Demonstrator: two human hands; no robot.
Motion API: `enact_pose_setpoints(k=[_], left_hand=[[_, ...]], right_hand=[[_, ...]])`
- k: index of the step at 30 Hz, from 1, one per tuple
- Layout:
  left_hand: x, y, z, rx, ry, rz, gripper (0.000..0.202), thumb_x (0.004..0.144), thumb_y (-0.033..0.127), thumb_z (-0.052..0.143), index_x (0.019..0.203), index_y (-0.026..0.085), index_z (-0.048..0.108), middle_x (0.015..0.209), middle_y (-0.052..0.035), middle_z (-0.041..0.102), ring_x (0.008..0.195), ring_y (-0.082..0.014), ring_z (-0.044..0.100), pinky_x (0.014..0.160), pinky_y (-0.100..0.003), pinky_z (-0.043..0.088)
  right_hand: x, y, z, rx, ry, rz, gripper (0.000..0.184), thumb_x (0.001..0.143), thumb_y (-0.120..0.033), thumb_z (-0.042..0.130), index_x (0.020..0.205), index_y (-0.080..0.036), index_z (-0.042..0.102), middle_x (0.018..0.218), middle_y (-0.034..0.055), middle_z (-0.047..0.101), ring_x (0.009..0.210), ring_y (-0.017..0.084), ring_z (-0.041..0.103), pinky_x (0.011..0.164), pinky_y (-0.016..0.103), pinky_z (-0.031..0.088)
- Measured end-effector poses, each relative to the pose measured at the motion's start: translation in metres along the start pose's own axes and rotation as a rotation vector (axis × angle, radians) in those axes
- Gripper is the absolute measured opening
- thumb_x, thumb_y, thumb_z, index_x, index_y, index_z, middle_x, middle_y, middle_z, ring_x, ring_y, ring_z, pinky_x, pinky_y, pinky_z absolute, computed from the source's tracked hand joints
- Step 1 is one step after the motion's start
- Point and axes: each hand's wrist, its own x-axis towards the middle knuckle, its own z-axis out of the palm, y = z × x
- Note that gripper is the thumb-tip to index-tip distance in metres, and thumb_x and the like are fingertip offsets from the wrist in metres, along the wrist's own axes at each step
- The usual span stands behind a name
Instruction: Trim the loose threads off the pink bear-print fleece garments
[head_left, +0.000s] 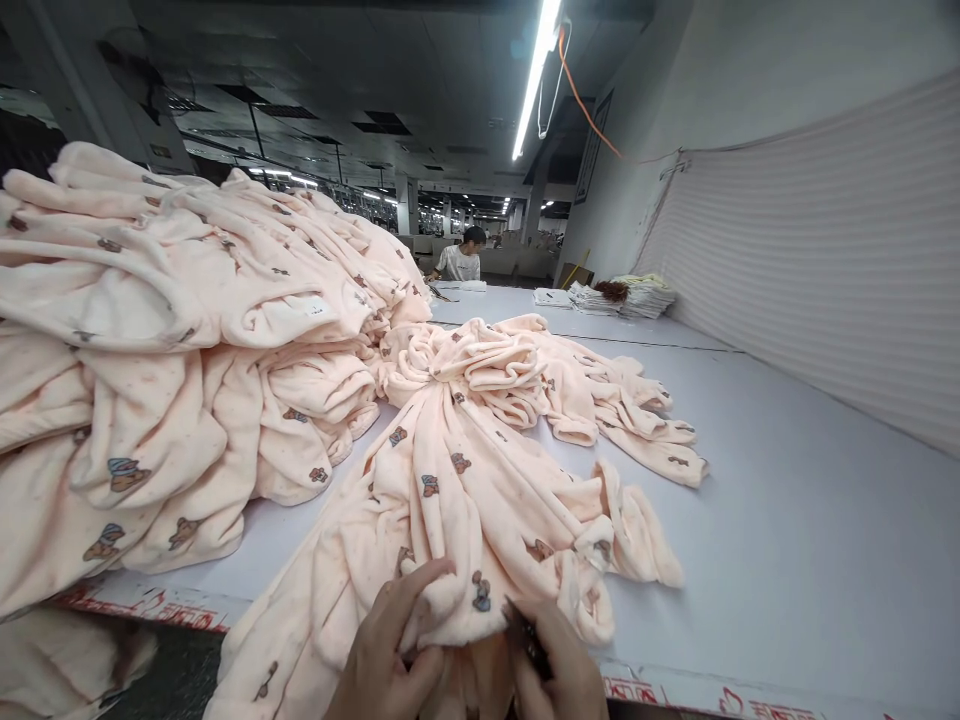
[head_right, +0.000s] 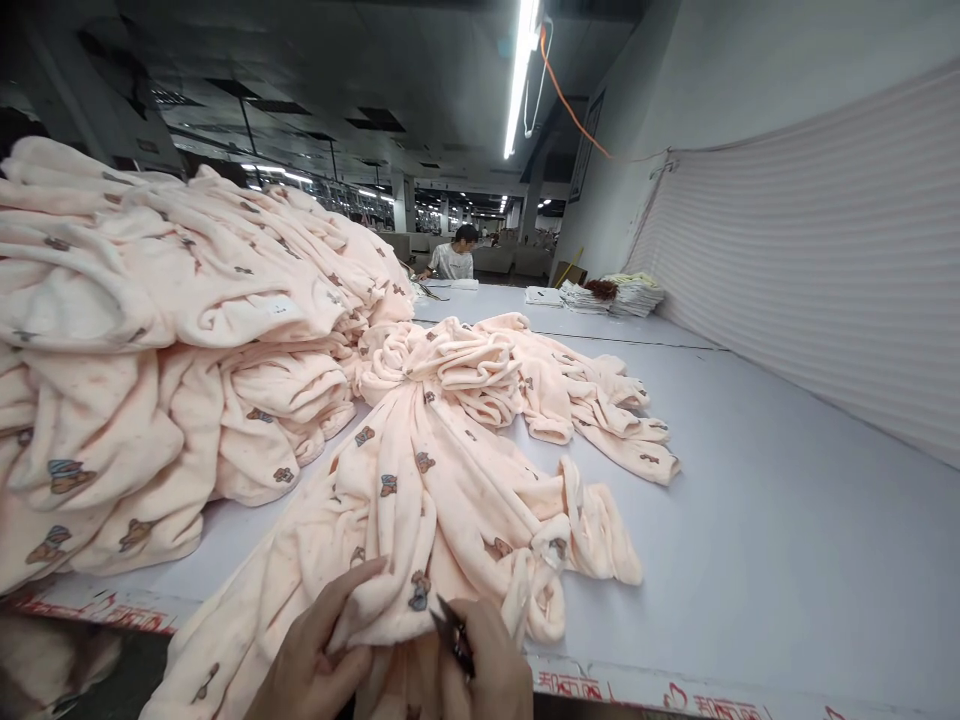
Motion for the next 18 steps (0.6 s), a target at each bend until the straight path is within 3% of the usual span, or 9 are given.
enact_pose_setpoints(k=[3, 5, 7, 9, 11, 13, 18], left_hand=[[0.018, 0.013, -0.013, -0.138, -0.365, -0.165, 0.013, 0.071, 0.022, 0.060, 0.080, 0.017, 0.068, 0.073, -0.0003, 0.062, 0.072, -0.0183, 0.055, 0.067, -0.024, 0.044], [0.028, 0.020, -0.016, -0.325, -0.504, -0.288, 0.017, 0.075, 0.030, 0.061, 0.074, 0.014, 0.067, 0.066, 0.0003, 0.059, 0.067, -0.0154, 0.054, 0.062, -0.022, 0.041], [0.034, 0.023, -0.014, -0.462, -0.512, -0.340, 0.024, 0.075, 0.037, 0.065, 0.078, 0.014, 0.069, 0.066, -0.0003, 0.060, 0.068, -0.0161, 0.056, 0.065, -0.023, 0.042], [0.035, 0.021, -0.010, -0.539, -0.489, -0.364, 0.027, 0.075, 0.040, 0.067, 0.081, 0.014, 0.070, 0.066, -0.0011, 0.061, 0.069, -0.0169, 0.057, 0.068, -0.025, 0.044], [0.035, 0.015, -0.005, -0.582, -0.469, -0.394, 0.030, 0.075, 0.042, 0.067, 0.082, 0.014, 0.070, 0.064, -0.0012, 0.061, 0.063, -0.0154, 0.056, 0.064, -0.024, 0.044], [0.035, 0.008, -0.001, -0.623, -0.452, -0.432, 0.032, 0.077, 0.044, 0.066, 0.083, 0.013, 0.070, 0.061, -0.0004, 0.059, 0.055, -0.0121, 0.052, 0.055, -0.021, 0.041], [0.038, -0.002, 0.004, -0.751, -0.461, -0.464, 0.033, 0.083, 0.041, 0.062, 0.093, 0.011, 0.068, 0.063, -0.0004, 0.058, 0.048, -0.0071, 0.044, 0.043, -0.016, 0.030]], right_hand=[[0.027, -0.007, -0.011, 0.113, -0.016, -0.022, 0.021, 0.085, -0.023, 0.047, 0.092, -0.023, 0.067, 0.077, 0.0023, 0.066, 0.071, 0.017, 0.063, 0.064, 0.024, 0.048], [0.041, -0.010, -0.012, 0.125, -0.066, 0.044, 0.019, 0.087, -0.024, 0.048, 0.085, -0.022, 0.067, 0.076, 0.0021, 0.068, 0.071, 0.018, 0.063, 0.063, 0.024, 0.048], [0.048, -0.012, -0.008, 0.142, -0.078, 0.115, 0.022, 0.090, -0.030, 0.047, 0.083, -0.022, 0.067, 0.078, 0.0032, 0.069, 0.073, 0.019, 0.064, 0.064, 0.025, 0.049], [0.048, -0.013, -0.004, 0.185, -0.033, 0.118, 0.021, 0.090, -0.035, 0.051, 0.094, -0.022, 0.067, 0.085, 0.0041, 0.070, 0.079, 0.020, 0.065, 0.069, 0.026, 0.050], [0.043, -0.014, -0.002, 0.232, 0.002, 0.063, 0.024, 0.085, -0.037, 0.058, 0.104, -0.024, 0.064, 0.090, 0.0030, 0.069, 0.083, 0.019, 0.065, 0.073, 0.024, 0.051], [0.038, -0.013, -0.002, 0.228, -0.022, 0.011, 0.023, 0.081, -0.033, 0.063, 0.102, -0.025, 0.062, 0.087, 0.0004, 0.067, 0.079, 0.016, 0.064, 0.070, 0.021, 0.050], [0.031, -0.001, -0.009, 0.033, -0.060, -0.127, 0.027, 0.083, -0.031, 0.058, 0.110, -0.029, 0.062, 0.092, 0.0014, 0.066, 0.078, 0.018, 0.065, 0.069, 0.025, 0.051]])
